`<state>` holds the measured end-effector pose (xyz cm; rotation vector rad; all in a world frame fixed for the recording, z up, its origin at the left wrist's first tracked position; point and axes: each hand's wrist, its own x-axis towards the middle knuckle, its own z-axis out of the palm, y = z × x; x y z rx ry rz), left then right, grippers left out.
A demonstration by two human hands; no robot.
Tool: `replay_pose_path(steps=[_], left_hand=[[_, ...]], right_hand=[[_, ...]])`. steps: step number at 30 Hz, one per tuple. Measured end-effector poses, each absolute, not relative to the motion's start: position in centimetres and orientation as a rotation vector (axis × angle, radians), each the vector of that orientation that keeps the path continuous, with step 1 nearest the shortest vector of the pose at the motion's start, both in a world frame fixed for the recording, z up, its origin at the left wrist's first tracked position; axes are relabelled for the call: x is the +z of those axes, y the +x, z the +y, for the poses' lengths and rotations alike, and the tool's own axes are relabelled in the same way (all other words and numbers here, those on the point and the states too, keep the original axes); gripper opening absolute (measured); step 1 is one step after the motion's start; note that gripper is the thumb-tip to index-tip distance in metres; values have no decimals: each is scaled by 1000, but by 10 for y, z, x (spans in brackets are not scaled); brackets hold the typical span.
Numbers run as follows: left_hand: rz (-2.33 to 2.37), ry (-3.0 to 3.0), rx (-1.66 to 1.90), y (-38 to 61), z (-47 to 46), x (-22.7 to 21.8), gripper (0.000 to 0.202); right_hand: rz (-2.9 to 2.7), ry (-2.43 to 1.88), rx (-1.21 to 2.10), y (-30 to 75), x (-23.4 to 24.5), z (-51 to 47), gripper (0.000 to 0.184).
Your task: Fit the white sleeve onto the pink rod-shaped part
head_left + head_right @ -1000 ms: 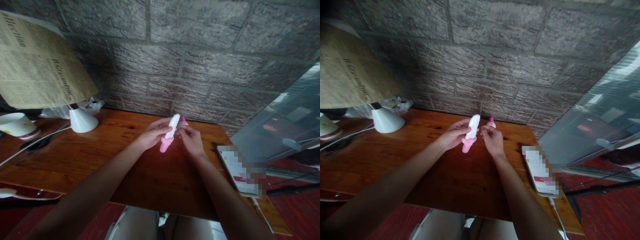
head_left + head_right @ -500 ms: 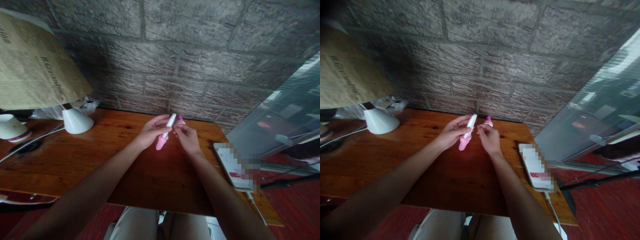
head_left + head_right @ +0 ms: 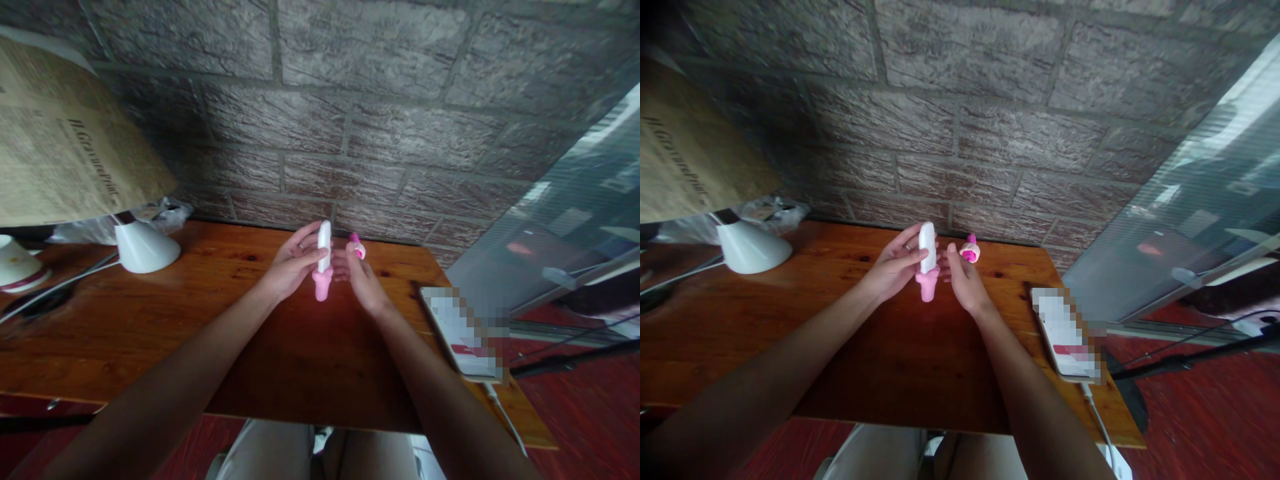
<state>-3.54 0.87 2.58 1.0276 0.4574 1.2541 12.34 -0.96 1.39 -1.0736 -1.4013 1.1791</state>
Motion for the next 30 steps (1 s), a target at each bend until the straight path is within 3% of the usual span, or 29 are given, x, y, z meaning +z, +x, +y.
replay_pose_path(steps=[5, 9, 15, 30], left_hand=[[453, 981, 1272, -37, 9, 28, 53], [431, 957, 1290, -37, 12, 27, 50], [393, 908, 1296, -37, 15, 26, 33], [396, 868, 1303, -39, 14, 28, 28]], right_hand=[[-1562, -824, 1224, 117, 20, -19, 47], [-1556, -834, 1259, 115, 15, -19, 70], [-1617, -841, 1213, 115, 12, -18, 58], [-1674, -889, 1164, 113, 12, -21, 60]])
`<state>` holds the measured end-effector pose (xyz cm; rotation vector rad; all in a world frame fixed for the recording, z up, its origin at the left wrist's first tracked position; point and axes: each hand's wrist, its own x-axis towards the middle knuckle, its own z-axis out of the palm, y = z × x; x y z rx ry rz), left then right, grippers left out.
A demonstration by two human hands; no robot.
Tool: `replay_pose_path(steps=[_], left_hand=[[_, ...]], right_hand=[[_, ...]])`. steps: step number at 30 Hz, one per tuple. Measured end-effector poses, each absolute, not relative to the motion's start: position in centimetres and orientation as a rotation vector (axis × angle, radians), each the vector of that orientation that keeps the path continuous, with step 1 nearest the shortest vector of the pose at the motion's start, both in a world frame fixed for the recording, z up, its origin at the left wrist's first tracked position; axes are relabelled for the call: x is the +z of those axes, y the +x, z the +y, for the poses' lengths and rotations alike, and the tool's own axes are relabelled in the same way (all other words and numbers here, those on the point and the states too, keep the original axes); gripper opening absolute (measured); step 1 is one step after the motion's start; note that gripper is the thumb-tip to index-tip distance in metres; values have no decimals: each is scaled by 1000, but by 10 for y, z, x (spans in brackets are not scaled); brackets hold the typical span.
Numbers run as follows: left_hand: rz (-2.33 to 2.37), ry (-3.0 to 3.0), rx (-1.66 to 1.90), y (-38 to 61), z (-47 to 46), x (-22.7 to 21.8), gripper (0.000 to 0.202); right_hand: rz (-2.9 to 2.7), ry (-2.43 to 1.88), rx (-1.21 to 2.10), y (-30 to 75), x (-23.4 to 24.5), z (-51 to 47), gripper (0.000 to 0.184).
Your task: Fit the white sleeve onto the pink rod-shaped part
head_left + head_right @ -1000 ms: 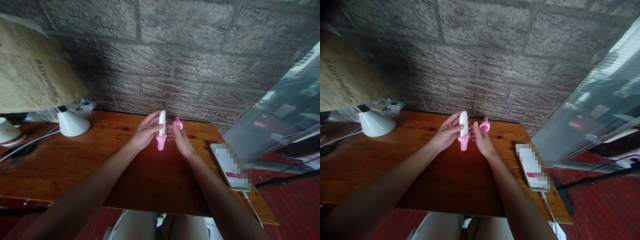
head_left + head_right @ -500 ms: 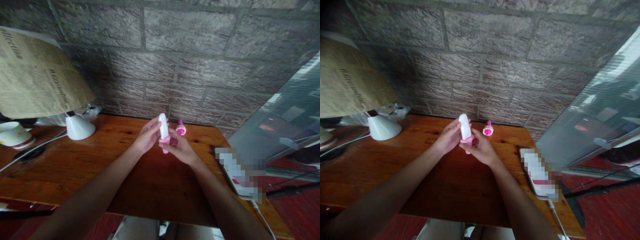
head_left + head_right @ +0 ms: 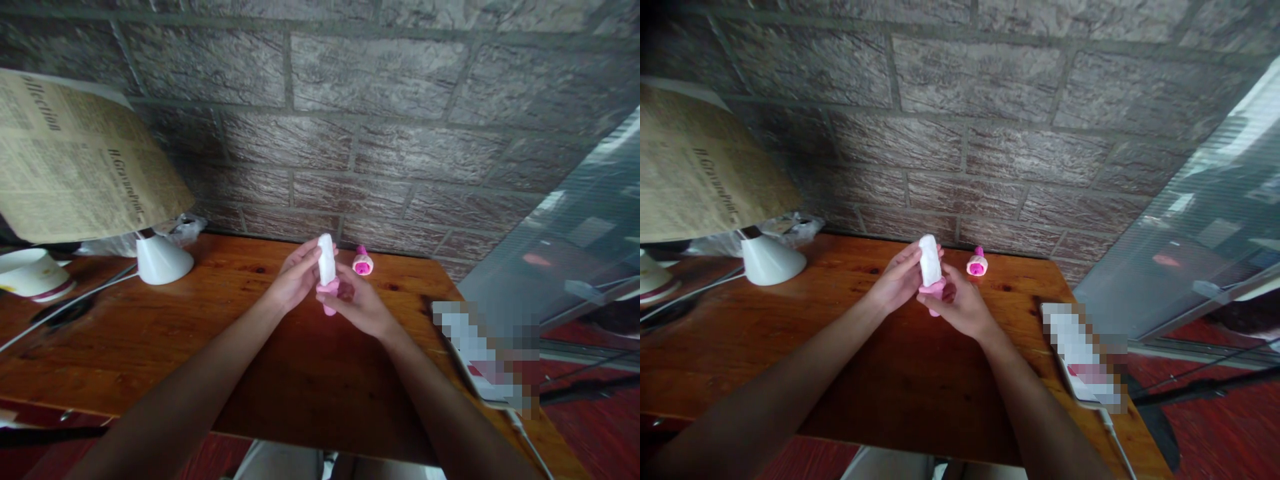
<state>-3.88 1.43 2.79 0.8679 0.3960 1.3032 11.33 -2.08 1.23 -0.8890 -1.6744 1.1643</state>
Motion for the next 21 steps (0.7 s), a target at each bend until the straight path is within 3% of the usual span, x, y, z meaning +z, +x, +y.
replay_pose_path(steps=[21], left_hand=[[320, 804, 1273, -39, 12, 28, 26]], right_hand=[[-1828, -961, 955, 116, 7, -21, 56]])
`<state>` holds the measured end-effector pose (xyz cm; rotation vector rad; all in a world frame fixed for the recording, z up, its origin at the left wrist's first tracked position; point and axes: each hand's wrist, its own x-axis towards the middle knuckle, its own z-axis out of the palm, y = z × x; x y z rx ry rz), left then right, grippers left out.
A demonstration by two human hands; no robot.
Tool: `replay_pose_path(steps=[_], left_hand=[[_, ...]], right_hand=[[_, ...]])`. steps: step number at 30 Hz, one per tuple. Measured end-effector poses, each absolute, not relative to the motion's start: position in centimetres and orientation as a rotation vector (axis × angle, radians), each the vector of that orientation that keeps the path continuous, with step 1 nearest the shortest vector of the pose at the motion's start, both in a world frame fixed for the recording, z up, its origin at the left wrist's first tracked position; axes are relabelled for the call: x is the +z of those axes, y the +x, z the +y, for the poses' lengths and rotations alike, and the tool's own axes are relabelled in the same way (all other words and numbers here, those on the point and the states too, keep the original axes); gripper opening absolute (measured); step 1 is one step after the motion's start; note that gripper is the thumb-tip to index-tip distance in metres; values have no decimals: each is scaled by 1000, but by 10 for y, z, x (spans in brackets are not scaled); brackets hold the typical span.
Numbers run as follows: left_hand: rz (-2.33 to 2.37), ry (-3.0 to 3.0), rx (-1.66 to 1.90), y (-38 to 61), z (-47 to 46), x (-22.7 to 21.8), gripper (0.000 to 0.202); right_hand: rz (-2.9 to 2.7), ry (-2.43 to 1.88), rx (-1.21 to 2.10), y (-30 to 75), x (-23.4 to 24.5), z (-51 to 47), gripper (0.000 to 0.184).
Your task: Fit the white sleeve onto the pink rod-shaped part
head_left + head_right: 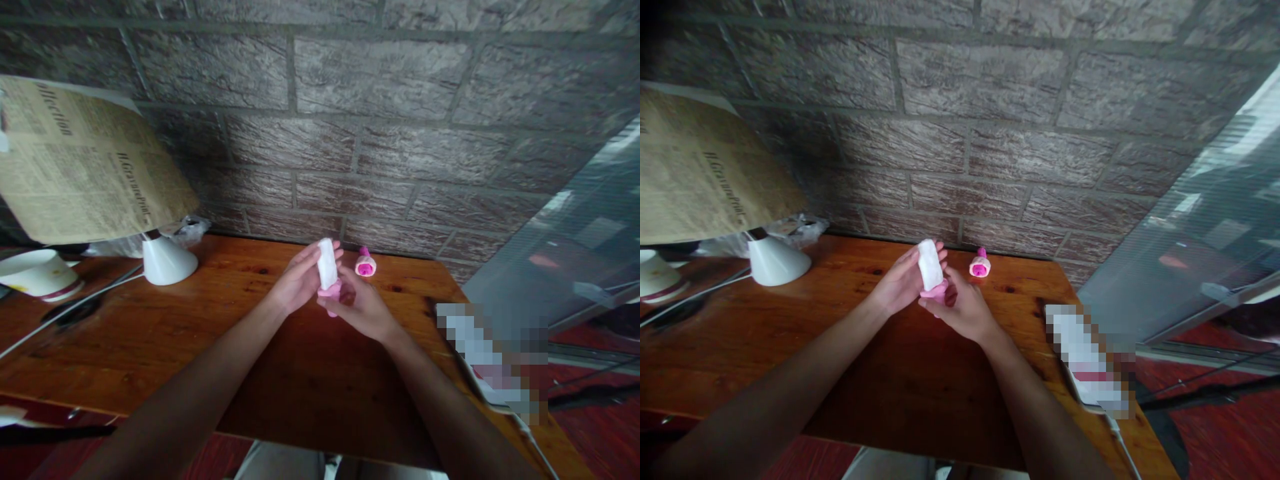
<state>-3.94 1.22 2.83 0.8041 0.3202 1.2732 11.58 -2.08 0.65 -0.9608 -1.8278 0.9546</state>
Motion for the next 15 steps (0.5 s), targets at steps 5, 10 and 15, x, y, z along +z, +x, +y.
replay_pose_path(steps=[5, 10, 15], left_hand=[[318, 817, 1245, -41, 11, 29, 26], [311, 819, 1237, -41, 9, 29, 28], [321, 825, 1256, -41, 9, 31, 27]], right_hand=[[-1858, -994, 928, 115, 6, -21, 52], [-1896, -990, 887, 116, 8, -22, 47], [-1925, -995, 848, 116, 9, -22, 44]])
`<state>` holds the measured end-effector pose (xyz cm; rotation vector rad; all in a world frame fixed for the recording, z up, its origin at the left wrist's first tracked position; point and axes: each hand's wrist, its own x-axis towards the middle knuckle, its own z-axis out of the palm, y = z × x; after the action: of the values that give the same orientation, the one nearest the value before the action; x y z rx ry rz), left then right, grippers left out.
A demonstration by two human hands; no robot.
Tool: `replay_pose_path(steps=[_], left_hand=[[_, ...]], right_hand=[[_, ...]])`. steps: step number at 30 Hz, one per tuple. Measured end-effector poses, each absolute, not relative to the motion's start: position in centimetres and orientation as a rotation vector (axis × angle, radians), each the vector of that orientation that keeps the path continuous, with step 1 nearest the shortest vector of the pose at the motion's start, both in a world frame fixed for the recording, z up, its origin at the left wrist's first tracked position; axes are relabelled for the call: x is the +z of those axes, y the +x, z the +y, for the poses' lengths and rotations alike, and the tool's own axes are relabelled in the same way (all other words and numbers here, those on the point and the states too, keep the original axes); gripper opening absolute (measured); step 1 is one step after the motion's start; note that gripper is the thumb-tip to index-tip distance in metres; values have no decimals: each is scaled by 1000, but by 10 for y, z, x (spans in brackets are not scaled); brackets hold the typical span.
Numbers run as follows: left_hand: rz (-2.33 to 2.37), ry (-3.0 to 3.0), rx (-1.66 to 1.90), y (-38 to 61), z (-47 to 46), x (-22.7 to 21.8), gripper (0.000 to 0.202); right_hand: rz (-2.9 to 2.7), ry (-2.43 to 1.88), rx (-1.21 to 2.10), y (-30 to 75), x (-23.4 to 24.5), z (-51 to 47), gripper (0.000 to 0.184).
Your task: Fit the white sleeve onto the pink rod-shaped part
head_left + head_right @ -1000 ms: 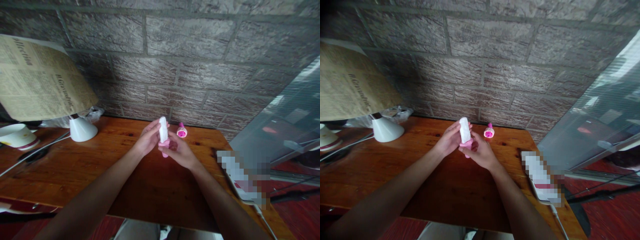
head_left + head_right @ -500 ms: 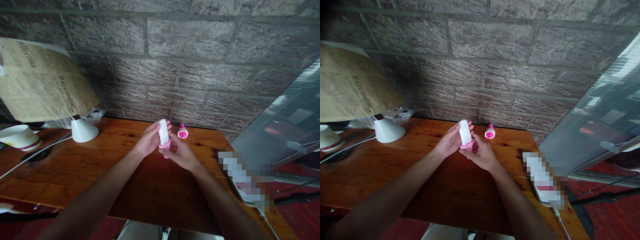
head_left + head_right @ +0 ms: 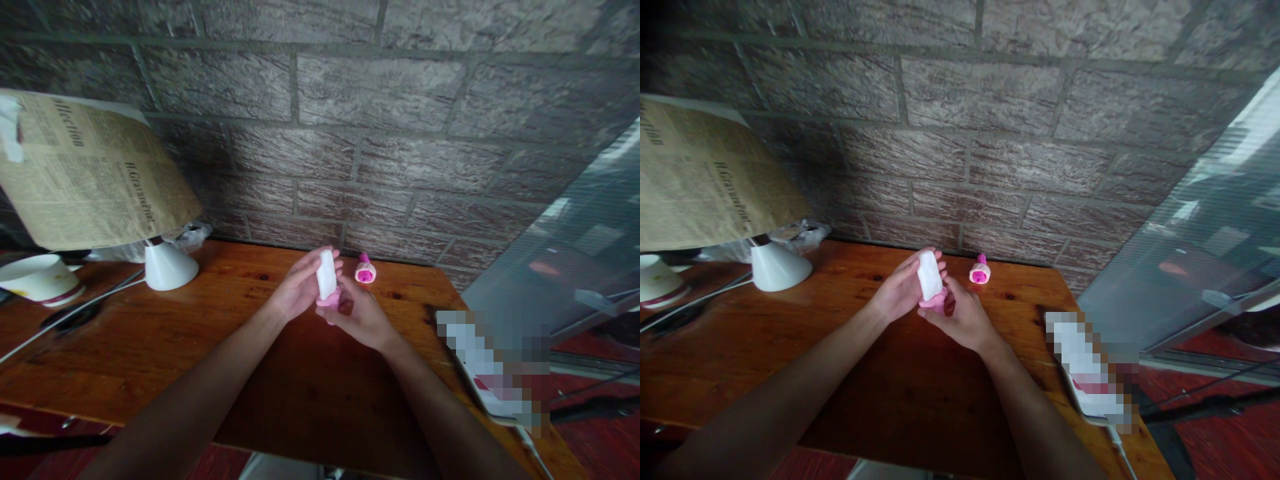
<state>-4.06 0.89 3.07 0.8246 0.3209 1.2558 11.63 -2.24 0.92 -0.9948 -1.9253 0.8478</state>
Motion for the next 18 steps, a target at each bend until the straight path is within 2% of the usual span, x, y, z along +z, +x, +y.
replay_pose_path(steps=[6, 12, 18], left_hand=[[306, 821, 1259, -41, 9, 31, 22], [275, 810, 1244, -42, 7, 33, 26], [283, 802, 1252, -42, 8, 34, 18]], right_hand=[[-1942, -1004, 840, 116, 10, -23, 43], [-1950, -1016, 820, 116, 9, -23, 43], [-1961, -1013, 809, 116, 12, -24, 41]])
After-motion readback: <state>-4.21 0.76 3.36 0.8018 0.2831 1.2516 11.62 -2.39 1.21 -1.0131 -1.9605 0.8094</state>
